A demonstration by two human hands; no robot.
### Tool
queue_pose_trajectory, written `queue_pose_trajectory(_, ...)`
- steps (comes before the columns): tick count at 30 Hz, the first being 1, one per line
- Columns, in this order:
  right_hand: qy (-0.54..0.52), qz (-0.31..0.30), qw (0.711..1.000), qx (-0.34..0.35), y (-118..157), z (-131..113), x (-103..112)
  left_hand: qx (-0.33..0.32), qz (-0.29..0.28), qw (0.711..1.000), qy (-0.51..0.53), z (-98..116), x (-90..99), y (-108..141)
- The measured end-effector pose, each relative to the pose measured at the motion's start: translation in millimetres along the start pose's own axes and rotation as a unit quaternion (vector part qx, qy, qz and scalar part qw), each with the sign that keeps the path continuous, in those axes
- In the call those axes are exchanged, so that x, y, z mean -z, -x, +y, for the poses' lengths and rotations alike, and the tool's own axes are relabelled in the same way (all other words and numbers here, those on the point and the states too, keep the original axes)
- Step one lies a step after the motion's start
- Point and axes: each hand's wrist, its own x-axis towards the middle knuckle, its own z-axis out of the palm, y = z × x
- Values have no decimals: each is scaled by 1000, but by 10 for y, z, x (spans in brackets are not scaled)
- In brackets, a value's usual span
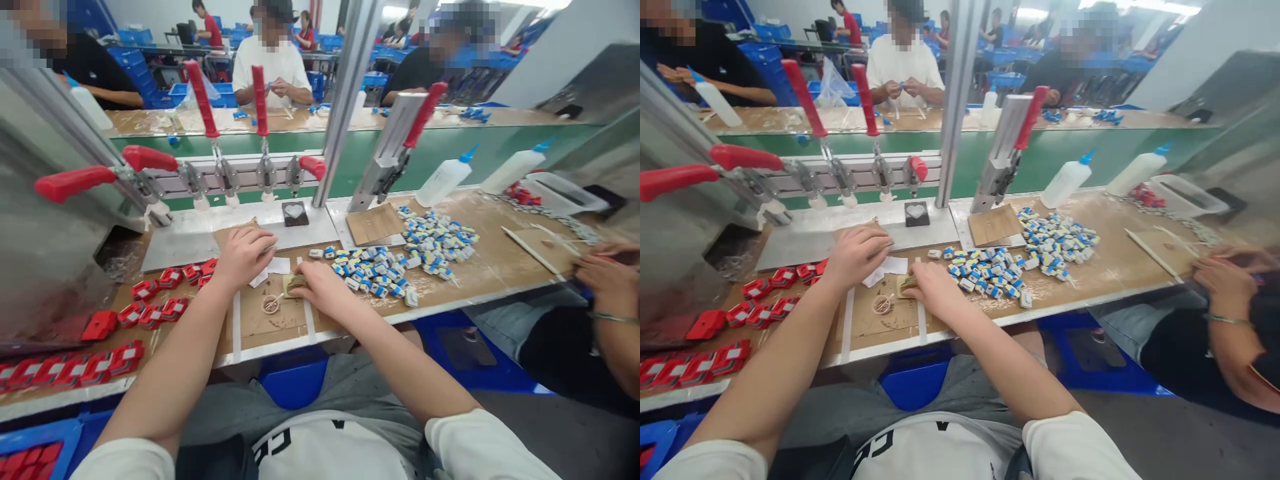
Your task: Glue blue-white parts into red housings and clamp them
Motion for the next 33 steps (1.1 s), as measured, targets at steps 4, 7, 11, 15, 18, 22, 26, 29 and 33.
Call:
queue_pose_trajectory(4,-40,25,999,23,94,-24,46,-35,2,999,23,47,72,-129)
queue_pose_trajectory(7,-73,87,993,30,200,157,320,-78,-88,993,21,162,135,-361)
queue_pose_trajectory(11,-77,193,978,-20,354,776,947,-163,-236,958,16,513,-10,-848)
queue_pose_trajectory(15,46,187,980,-46,307,1542,1365,-218,-319,922,2,973,-455,-1369)
queue_pose_trajectory(18,138,137,981,-26,155,1939,1368,-200,-352,914,-32,1221,-759,-1597)
queue_pose_trajectory(22,198,105,975,19,-21,2174,1168,-173,-346,921,-46,1327,-942,-1651)
queue_pose_trajectory(26,158,86,982,52,-46,2286,1049,-172,-335,926,-38,1303,-983,-1638)
queue_pose_trajectory(29,112,61,989,73,34,2396,1051,-175,-339,924,-37,1283,-994,-1639)
queue_pose_trajectory(33,77,60,994,49,101,2535,1062,-160,-331,929,-25,1273,-998,-1627)
